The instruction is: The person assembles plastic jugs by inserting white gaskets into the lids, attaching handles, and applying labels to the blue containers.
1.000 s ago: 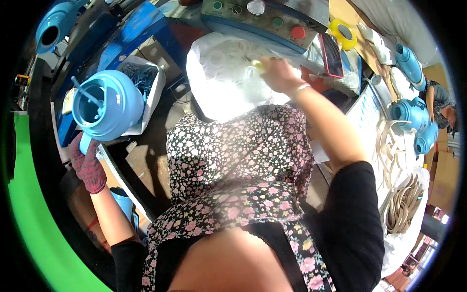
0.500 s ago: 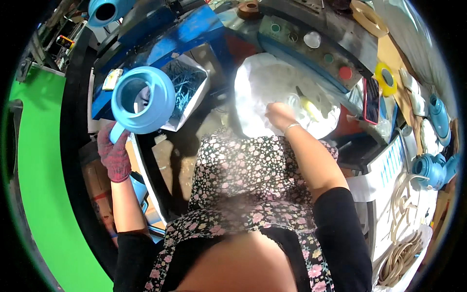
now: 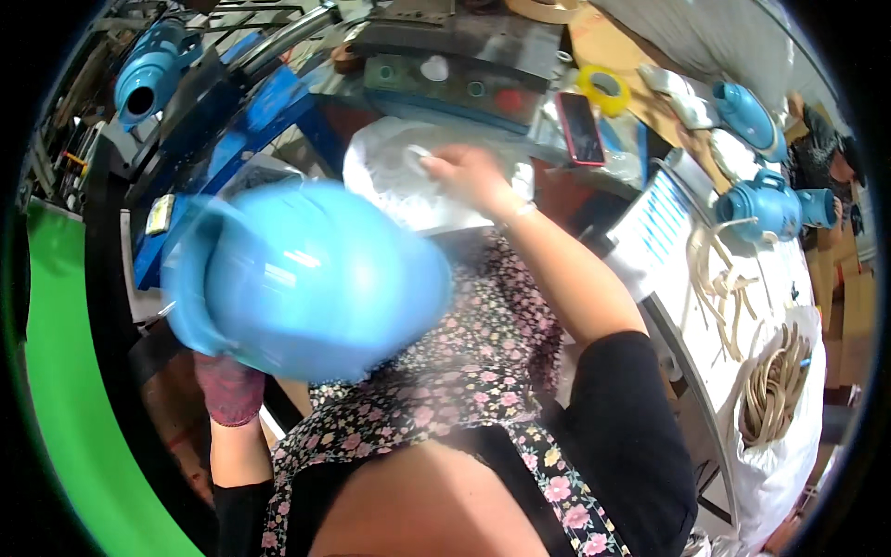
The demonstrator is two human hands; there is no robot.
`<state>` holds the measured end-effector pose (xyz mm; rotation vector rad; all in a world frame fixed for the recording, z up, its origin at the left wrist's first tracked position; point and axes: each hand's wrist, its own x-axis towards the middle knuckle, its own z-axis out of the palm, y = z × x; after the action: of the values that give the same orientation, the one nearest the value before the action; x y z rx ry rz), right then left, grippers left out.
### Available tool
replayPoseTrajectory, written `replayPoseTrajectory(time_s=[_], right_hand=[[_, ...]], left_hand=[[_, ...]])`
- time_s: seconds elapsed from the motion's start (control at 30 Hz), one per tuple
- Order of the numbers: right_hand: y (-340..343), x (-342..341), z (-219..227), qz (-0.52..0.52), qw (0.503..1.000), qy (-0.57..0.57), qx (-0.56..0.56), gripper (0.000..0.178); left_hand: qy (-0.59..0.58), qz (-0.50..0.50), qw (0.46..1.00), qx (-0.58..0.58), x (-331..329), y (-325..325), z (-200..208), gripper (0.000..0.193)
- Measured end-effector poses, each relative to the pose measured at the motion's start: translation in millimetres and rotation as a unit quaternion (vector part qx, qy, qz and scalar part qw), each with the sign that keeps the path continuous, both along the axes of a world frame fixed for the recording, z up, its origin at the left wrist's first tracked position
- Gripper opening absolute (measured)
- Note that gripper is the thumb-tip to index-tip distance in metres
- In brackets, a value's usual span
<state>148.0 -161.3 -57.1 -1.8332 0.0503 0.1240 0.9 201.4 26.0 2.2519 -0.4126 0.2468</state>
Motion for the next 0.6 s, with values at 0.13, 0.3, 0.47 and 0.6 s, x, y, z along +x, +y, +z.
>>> replayPoseTrajectory(time_s=[0.13,0.3,0.47,0.6], right_hand=[[11.4,-82.5,72.2,0.185,0.954,-0.232,-0.031,0.021],[-4.5,-126.4,108.7,0.176,0.922,-0.309,-0.155,0.020],[-16.1,-161.5,182.9,0.375,0.753,-0.476,-0.258,0.015],[-17.2,-176.5,183.3,0.349,0.754,-0.469,-0.301,0.011]], left_hand=[[0.275,-0.137,0.920,-0.242,0.0,-25.2,-2.9,0.068],[-0.031,-0.314,0.942,-0.111,5.2,-111.2,49.3,0.081],[-0.149,-0.356,0.918,0.088,9.8,-121.0,54.9,0.084],[-0.187,-0.371,0.892,0.176,6.8,-138.0,69.3,0.059]])
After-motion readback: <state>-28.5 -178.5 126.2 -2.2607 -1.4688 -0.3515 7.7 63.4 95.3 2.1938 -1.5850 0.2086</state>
